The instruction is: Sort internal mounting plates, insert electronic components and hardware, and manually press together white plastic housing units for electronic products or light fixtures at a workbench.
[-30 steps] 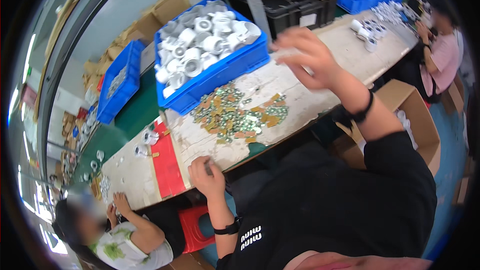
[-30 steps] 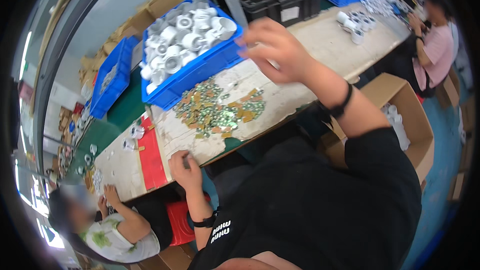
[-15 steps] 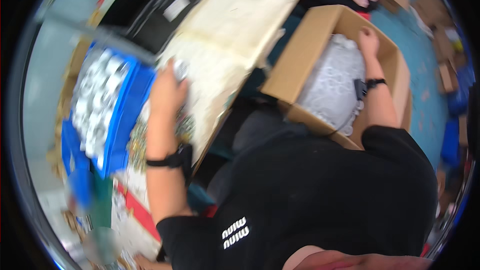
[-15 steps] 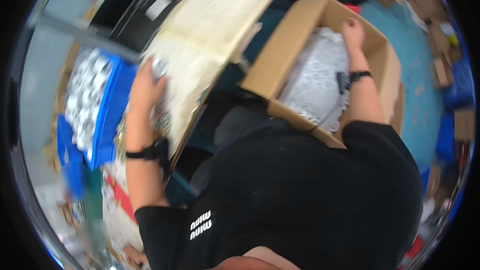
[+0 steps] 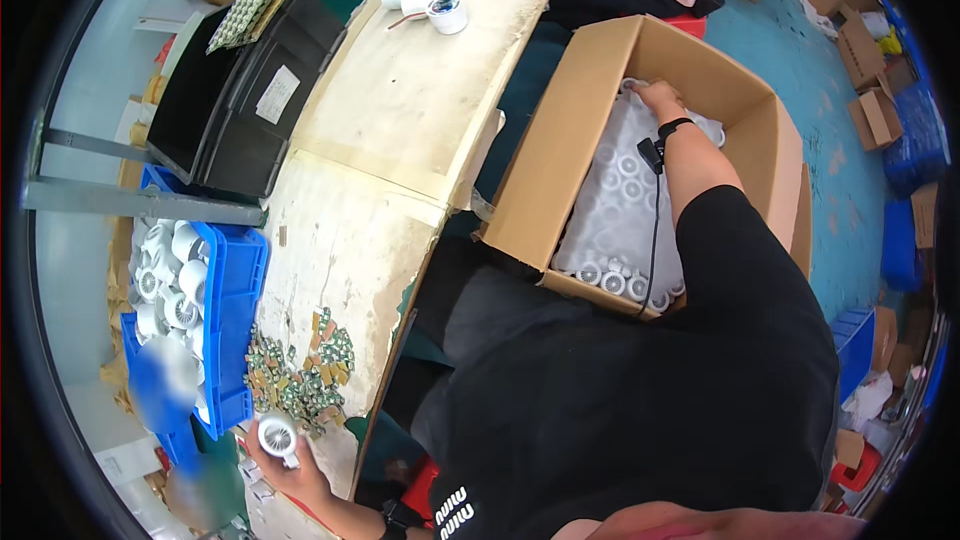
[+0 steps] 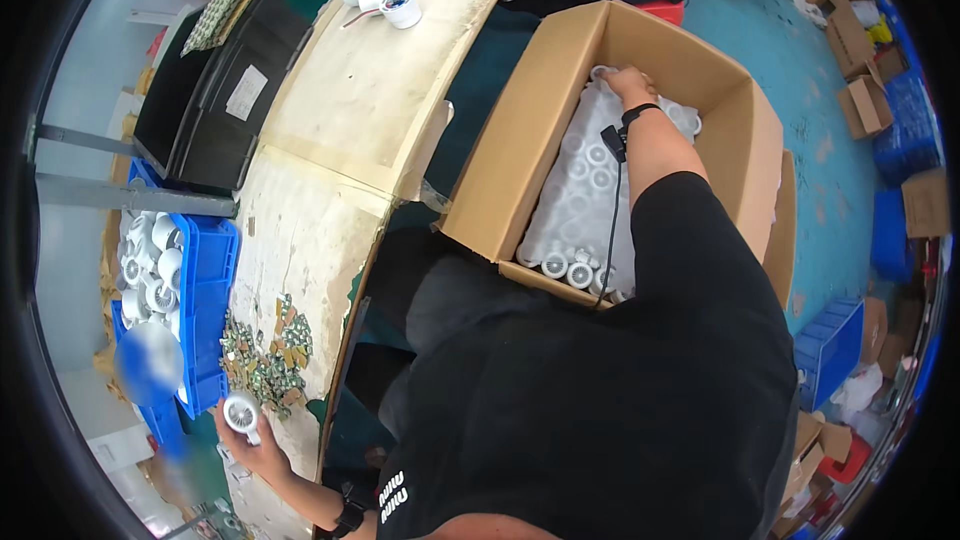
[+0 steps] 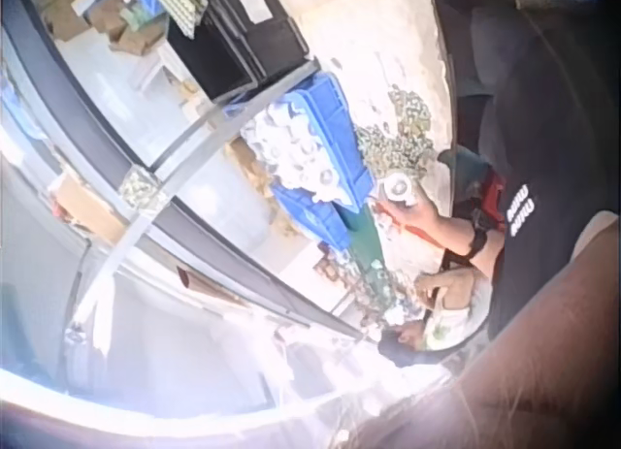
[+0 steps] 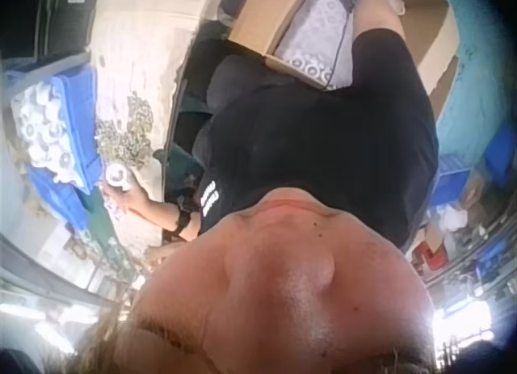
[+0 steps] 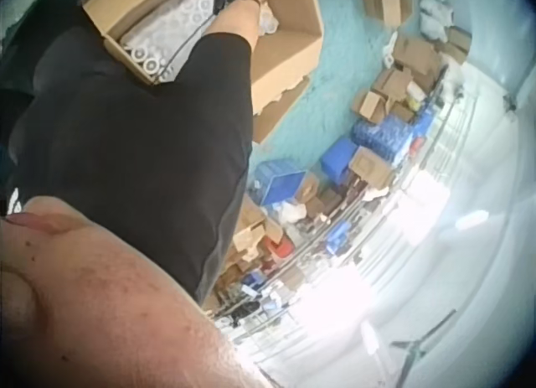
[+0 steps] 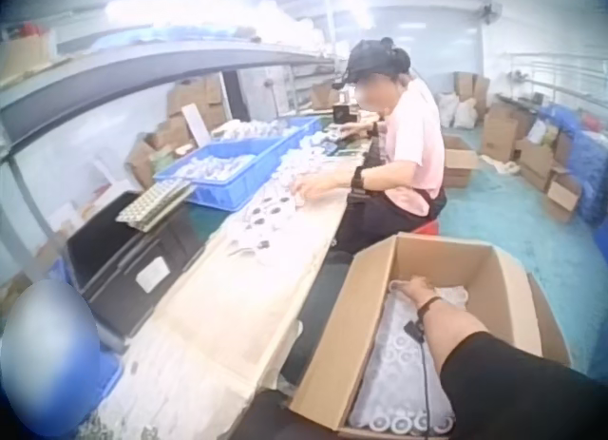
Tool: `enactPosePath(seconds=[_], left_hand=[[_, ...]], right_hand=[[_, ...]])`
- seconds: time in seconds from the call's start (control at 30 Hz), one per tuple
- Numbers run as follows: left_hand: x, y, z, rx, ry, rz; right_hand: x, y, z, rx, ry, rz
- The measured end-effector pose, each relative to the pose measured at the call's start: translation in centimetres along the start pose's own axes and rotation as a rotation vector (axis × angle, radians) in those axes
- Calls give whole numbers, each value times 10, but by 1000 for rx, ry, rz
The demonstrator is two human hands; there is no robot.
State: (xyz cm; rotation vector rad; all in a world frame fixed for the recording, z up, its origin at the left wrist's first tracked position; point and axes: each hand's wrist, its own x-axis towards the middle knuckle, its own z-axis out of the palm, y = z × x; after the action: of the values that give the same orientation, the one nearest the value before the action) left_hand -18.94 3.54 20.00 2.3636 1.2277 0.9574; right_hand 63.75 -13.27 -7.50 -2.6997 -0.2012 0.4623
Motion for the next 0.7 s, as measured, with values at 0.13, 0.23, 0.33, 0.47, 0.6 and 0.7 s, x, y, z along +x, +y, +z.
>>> enactPosePath(seconds=[0.13, 0.23, 0.33, 0.47, 0.6, 0.7], left_hand=[[-25, -20, -18, -7, 408, -277], [-9, -31, -9, -78, 402, -257], [28, -32, 5, 53, 373, -78], [92, 8, -32, 118, 609, -35], [182, -75, -23, 223, 801, 46], [202, -84, -54, 649, 902, 33]], right_hand=[[47, 9, 41, -210, 44, 264], [95, 88, 33, -425, 166, -210], [110, 124, -4, -825, 222, -407], [39, 58, 42, -256, 469, -181], [70, 119, -54, 805, 300, -390], [5, 19, -26, 1491, -156, 202]])
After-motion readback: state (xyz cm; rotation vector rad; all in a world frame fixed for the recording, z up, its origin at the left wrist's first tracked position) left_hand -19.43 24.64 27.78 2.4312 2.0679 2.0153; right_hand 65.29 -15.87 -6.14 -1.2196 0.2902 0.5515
